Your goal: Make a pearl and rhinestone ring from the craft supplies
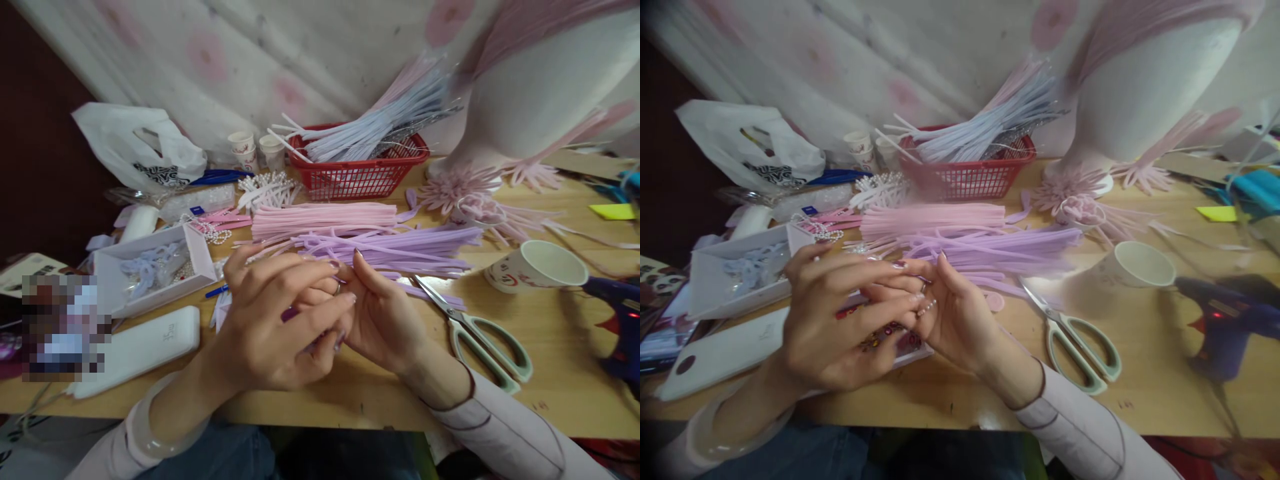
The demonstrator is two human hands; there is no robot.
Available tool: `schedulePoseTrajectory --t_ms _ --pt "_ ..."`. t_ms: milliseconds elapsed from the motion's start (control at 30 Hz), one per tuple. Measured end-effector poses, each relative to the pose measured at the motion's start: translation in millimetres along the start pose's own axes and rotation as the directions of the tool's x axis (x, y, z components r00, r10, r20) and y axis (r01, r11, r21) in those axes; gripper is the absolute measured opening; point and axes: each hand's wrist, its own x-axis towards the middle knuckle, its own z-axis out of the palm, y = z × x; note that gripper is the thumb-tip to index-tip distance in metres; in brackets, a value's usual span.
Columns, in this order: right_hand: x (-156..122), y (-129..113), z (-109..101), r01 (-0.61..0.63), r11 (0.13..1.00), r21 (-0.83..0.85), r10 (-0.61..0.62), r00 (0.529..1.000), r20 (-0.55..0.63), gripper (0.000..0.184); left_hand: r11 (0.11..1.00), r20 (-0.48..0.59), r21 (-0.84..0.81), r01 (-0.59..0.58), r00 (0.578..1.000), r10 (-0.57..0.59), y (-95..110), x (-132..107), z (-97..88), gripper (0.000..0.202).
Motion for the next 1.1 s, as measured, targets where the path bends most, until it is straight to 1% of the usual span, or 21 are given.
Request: schedulePoseTrajectory --t_ms 33,100,133,167,200,233,267,300,333,367,433,467,500,533,567,600,667,800,933,1000,1100 --pt "0.1 0.1 -1.3 0.019 0.999 -0.05 -0.019 1.0 -0.003 0.062 0.999 -0.026 -0.018 0.04 0.999 -0.041 -2.3 -0.5 -4.1 0.022" --pt "0.1 -1.0 -2.9 0.076 0.988 -0.136 -0.081 0.996 -0.032 0.052 0.985 -0.059 -0.073 0.156 0.985 -0.161 -7.3 -1.5 -13.7 0.024" --pt "0.0 -2.4 -3.0 0.106 0.98 -0.166 -0.116 0.992 -0.053 0.045 0.963 -0.012 -0.093 0.251 0.967 -0.253 -9.6 -1.9 -18.3 0.024" --pt "-0.2 -4.2 -2.5 0.126 0.973 -0.192 -0.142 0.987 -0.073 0.039 0.942 0.028 -0.09 0.323 0.946 -0.322 -11.7 -2.2 -22.3 0.022" --pt "-0.5 -6.3 -1.7 0.131 0.967 -0.22 -0.155 0.984 -0.092 0.037 0.925 0.081 -0.085 0.369 0.928 -0.363 -13.4 -2.4 -25.4 0.019" --pt "-0.8 -8.5 -0.6 0.125 0.96 -0.252 -0.155 0.982 -0.106 0.039 0.913 0.151 -0.08 0.401 0.91 -0.386 -14.9 -2.6 -27.3 0.018" --pt "-1.0 -10.4 0.6 0.108 0.951 -0.289 -0.146 0.983 -0.114 0.042 0.907 0.227 -0.081 0.413 0.894 -0.386 -16.1 -2.8 -28.1 0.016" --pt "-1.2 -11.8 1.7 0.089 0.942 -0.324 -0.135 0.984 -0.121 0.044 0.905 0.327 -0.088 0.417 0.87 -0.369 -17.1 -3.2 -27.9 0.016" --pt "-1.2 -12.6 2.5 0.071 0.933 -0.354 -0.122 0.985 -0.124 0.044 0.903 0.438 -0.098 0.418 0.833 -0.338 -17.9 -3.8 -27.0 0.016" --pt "-1.0 -12.6 3.0 0.059 0.926 -0.374 -0.113 0.986 -0.124 0.041 0.902 0.552 -0.104 0.419 0.779 -0.298 -18.5 -4.6 -25.7 0.017" --pt "0.0 -10.8 2.9 0.068 0.919 -0.389 -0.121 0.986 -0.114 0.034 0.907 0.735 -0.105 0.408 0.646 -0.206 -19.7 -6.8 -22.9 0.019" --pt "0.8 -9.4 2.4 0.079 0.918 -0.388 -0.131 0.985 -0.109 0.032 0.91 0.794 -0.105 0.401 0.584 -0.166 -20.3 -8.2 -21.6 0.02" --pt "1.6 -7.9 1.8 0.092 0.919 -0.384 -0.143 0.984 -0.107 0.031 0.912 0.834 -0.105 0.398 0.534 -0.137 -21.0 -9.8 -20.4 0.02" --pt "2.4 -6.5 1.2 0.102 0.92 -0.378 -0.154 0.982 -0.11 0.031 0.913 0.86 -0.098 0.397 0.496 -0.123 -21.9 -11.6 -19.2 0.021" --pt "3.2 -5.4 0.5 0.11 0.922 -0.372 -0.163 0.98 -0.114 0.031 0.914 0.875 -0.088 0.396 0.469 -0.119 -22.8 -13.5 -17.9 0.022" --pt "3.8 -4.5 -0.2 0.115 0.922 -0.37 -0.171 0.978 -0.121 0.03 0.917 0.882 -0.073 0.393 0.454 -0.124 -23.8 -15.4 -16.3 0.022" --pt "4.8 -3.4 -2.0 0.125 0.916 -0.381 -0.189 0.973 -0.134 0.026 0.924 0.88 -0.034 0.381 0.449 -0.153 -25.7 -19.2 -12.5 0.024" --pt "4.9 -1.6 -7.2 0.119 0.896 -0.427 -0.194 0.971 -0.137 0.017 0.936 0.851 -0.01 0.351 0.495 -0.176 -27.7 -24.4 -3.9 0.023" --pt "4.5 -0.3 -10.2 0.117 0.882 -0.456 -0.195 0.972 -0.128 0.016 0.934 0.83 -0.034 0.355 0.531 -0.172 -28.6 -26.4 0.7 0.021" --pt "4.6 -0.5 -9.5 0.116 0.881 -0.458 -0.196 0.972 -0.131 0.016 0.93 0.827 -0.057 0.362 0.539 -0.159 -29.2 -27.6 1.7 0.02" --pt "5.2 -1.2 -7.5 0.102 0.881 -0.462 -0.193 0.969 -0.153 0.016 0.925 0.832 -0.07 0.372 0.534 -0.151 -30.0 -30.0 3.0 0.019"
